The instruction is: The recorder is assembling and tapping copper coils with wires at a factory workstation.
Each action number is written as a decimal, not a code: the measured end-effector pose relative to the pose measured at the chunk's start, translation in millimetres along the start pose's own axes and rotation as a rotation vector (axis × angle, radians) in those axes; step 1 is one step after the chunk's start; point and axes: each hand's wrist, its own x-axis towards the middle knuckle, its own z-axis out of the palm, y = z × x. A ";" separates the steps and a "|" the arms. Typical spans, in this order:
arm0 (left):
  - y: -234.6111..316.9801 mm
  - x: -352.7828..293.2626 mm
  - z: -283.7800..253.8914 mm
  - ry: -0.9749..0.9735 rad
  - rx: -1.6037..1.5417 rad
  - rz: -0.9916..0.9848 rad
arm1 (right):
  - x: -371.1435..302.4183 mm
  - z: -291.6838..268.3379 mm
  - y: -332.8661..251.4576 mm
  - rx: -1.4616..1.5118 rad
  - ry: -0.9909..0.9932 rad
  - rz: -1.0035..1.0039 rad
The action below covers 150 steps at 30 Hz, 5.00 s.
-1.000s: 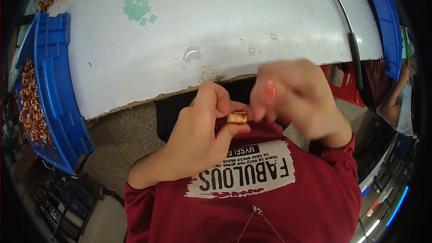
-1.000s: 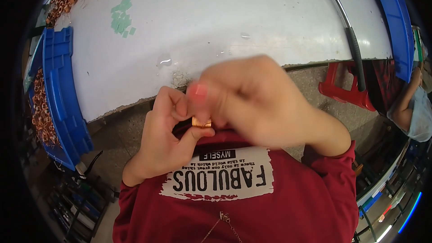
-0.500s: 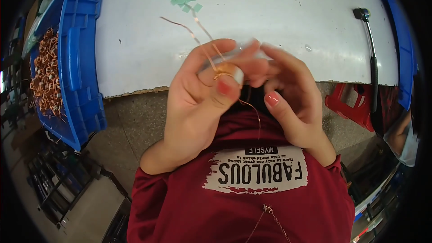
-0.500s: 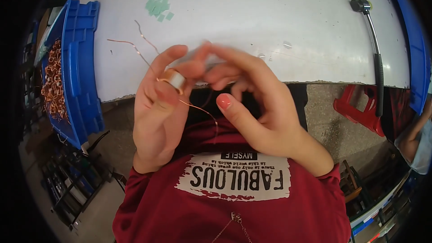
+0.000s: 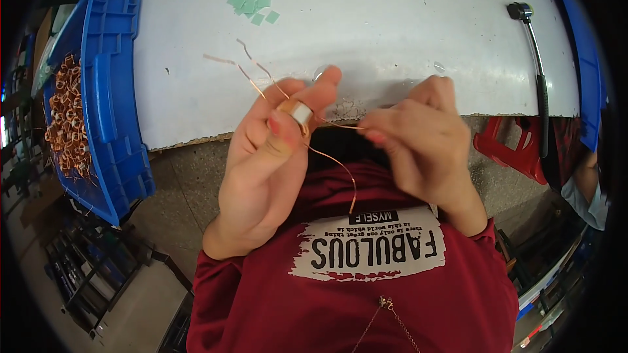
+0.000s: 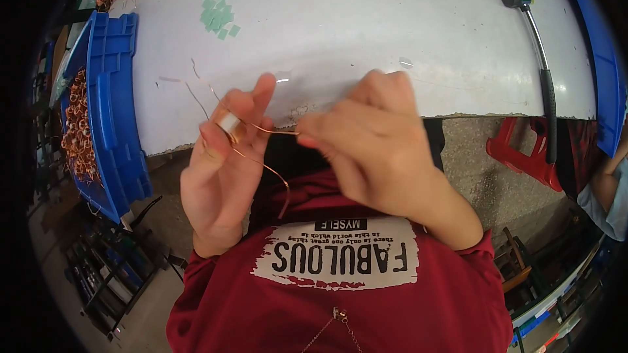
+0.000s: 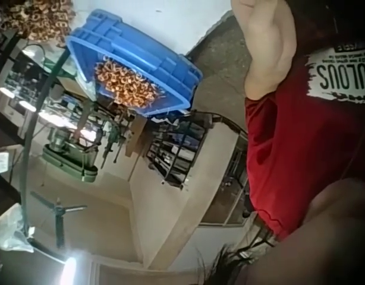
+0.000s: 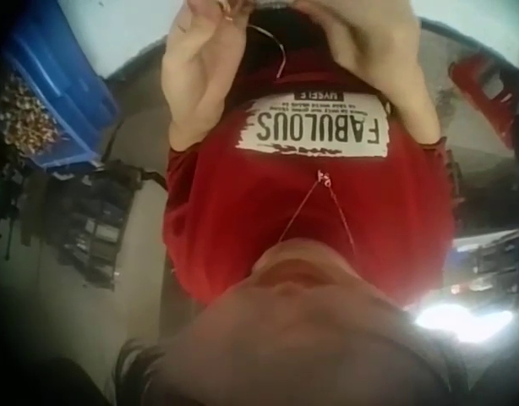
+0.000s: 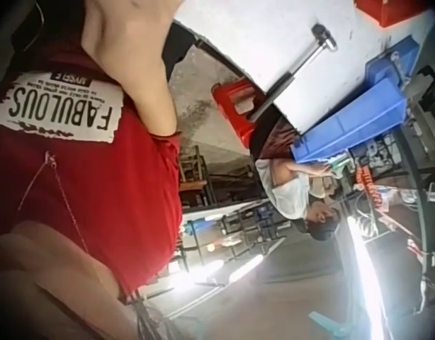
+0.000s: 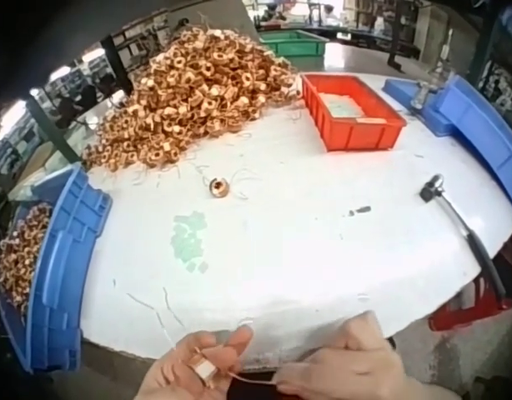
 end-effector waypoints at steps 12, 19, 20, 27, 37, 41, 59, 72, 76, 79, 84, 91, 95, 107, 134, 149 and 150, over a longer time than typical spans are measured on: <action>1.0 4.9 11.4 0.075 -0.015 0.173 | -9.0 13.2 -7.6 0.084 0.034 -0.043; 1.3 -5.2 38.2 -0.032 0.219 0.171 | 18.5 -25.3 -28.5 0.415 0.065 0.284; -2.7 -6.3 38.9 -0.088 0.384 0.185 | 22.0 -30.8 -31.6 0.667 -0.058 0.457; 0.4 -7.0 36.2 -0.241 0.940 0.172 | 24.4 -28.3 -5.2 0.598 -0.207 0.148; 2.0 -10.3 27.8 -0.270 0.903 0.241 | 36.6 -32.7 1.8 0.722 -0.283 0.203; 8.5 -15.9 12.7 -0.384 0.734 0.019 | 31.4 -59.9 43.4 0.701 0.331 0.089; 11.0 -30.6 -30.5 -0.063 0.356 -0.022 | 141.4 30.0 26.5 -0.192 -0.348 -0.127; 6.5 -23.8 -24.8 -0.152 -0.114 -0.137 | 63.7 -6.9 -25.0 0.078 -0.028 0.242; 5.8 -21.4 -20.4 -0.173 -0.134 -0.210 | 37.0 -1.5 -37.2 0.223 -0.045 0.211; 4.2 -22.0 -21.6 -0.164 -0.102 -0.271 | 29.3 -2.6 -37.3 0.124 -0.070 0.143; 2.5 -20.7 -15.4 -0.134 -0.012 -0.339 | 20.3 -1.3 -34.6 0.063 -0.107 0.037; -2.7 -19.9 -11.3 -0.135 0.080 -0.313 | 12.5 12.5 -33.5 -0.016 -0.040 0.010; -8.0 -20.8 -14.8 -0.142 0.126 -0.263 | 12.2 21.0 -35.9 -0.071 0.000 -0.001; -5.7 -19.1 -14.6 -0.126 0.247 -0.241 | 10.5 25.4 -34.3 -0.267 -0.020 -0.144; -13.9 -24.8 -0.6 -0.003 0.476 0.054 | -6.6 33.8 -25.1 -0.180 0.052 -0.100; -17.2 -16.8 -7.9 -0.083 0.264 -0.152 | -7.0 34.8 -13.3 -0.106 0.104 -0.055; -16.4 -16.6 -8.0 -0.087 0.263 -0.155 | -7.7 35.0 -12.9 -0.081 0.118 -0.039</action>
